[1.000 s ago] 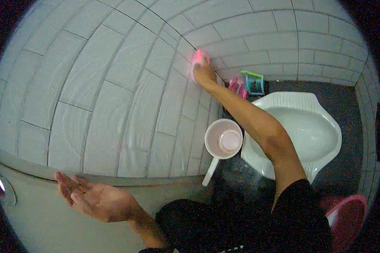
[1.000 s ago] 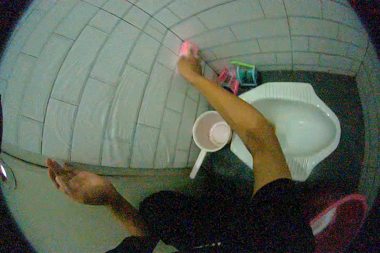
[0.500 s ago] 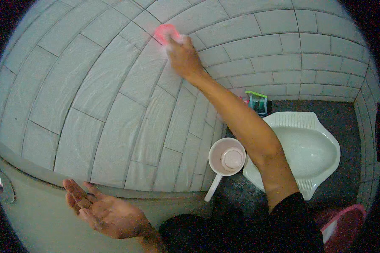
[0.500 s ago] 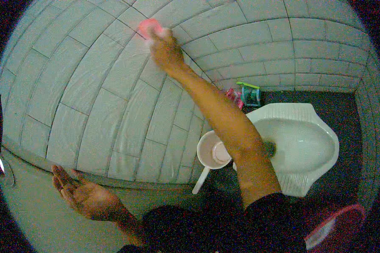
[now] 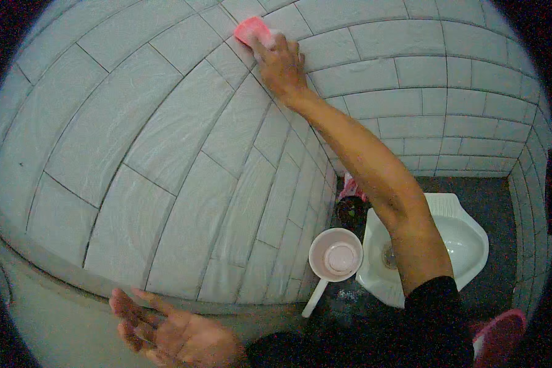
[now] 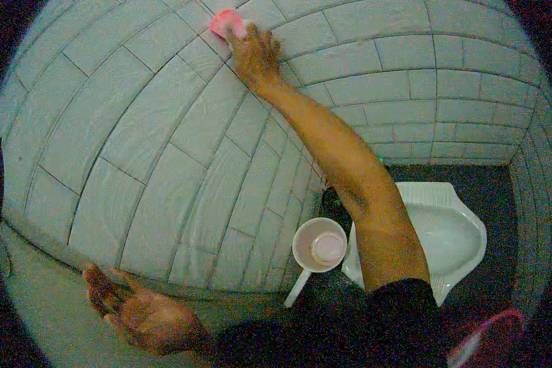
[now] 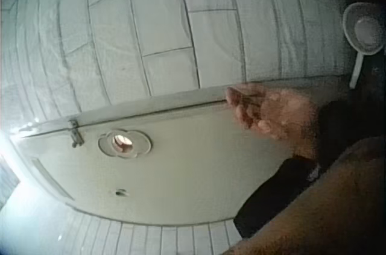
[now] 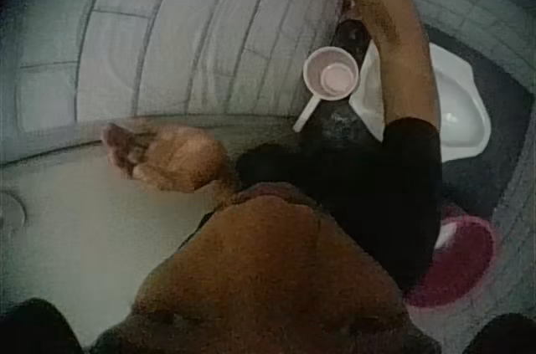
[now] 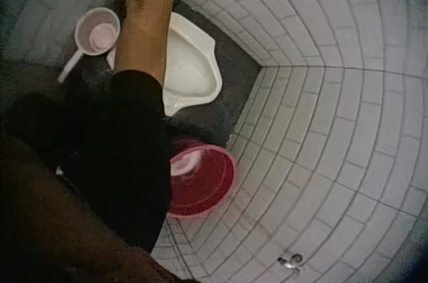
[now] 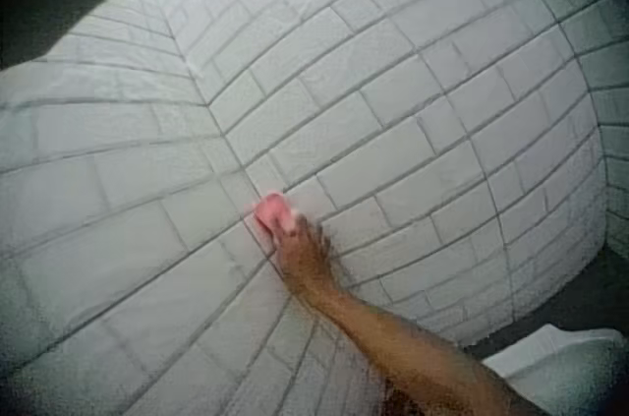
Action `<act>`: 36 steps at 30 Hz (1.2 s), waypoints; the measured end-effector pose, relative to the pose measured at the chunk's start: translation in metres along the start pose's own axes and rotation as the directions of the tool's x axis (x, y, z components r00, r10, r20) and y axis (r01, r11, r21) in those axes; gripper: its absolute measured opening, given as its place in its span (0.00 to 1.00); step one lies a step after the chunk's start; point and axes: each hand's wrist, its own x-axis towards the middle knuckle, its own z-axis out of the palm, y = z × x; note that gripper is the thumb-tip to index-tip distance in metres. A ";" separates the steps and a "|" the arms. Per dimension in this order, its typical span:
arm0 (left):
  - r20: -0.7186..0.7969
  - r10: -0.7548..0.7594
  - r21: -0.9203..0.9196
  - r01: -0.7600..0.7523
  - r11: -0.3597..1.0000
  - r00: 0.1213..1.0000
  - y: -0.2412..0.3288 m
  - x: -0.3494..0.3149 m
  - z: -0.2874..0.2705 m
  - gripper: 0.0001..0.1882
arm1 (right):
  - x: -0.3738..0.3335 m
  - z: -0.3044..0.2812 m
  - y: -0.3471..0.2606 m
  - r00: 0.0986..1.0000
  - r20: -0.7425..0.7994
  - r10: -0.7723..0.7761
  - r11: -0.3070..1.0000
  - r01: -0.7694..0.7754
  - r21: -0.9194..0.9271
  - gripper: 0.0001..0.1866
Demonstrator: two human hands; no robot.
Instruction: The person cleans a tiled wall using a pink sponge and soapy water from a bucket.
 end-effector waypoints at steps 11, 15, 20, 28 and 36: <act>0.242 0.180 -0.066 -0.169 0.983 0.953 -0.024 0.000 0.007 0.27 | -0.100 -0.009 0.082 0.977 0.187 -0.099 0.985 0.123 -0.121 0.26; -0.030 -0.015 0.066 0.017 0.998 0.999 0.007 0.000 0.023 0.26 | -0.070 -0.023 0.078 0.916 0.173 -0.363 0.906 0.390 -0.162 0.27; 0.101 0.065 -0.111 -0.054 0.992 0.993 0.006 -0.009 0.014 0.26 | 0.027 -0.064 0.093 0.819 0.131 -0.558 0.734 0.561 -0.383 0.25; 0.117 -0.409 -0.176 0.424 0.888 0.905 0.020 -0.020 0.039 0.26 | -0.030 -0.137 0.162 0.984 -0.168 -0.053 0.820 -0.053 -0.570 0.28; 0.127 -0.494 -0.267 0.509 0.818 0.860 0.021 -0.019 0.047 0.22 | -0.071 -0.160 0.210 0.672 0.472 -0.570 0.630 0.727 -0.274 0.25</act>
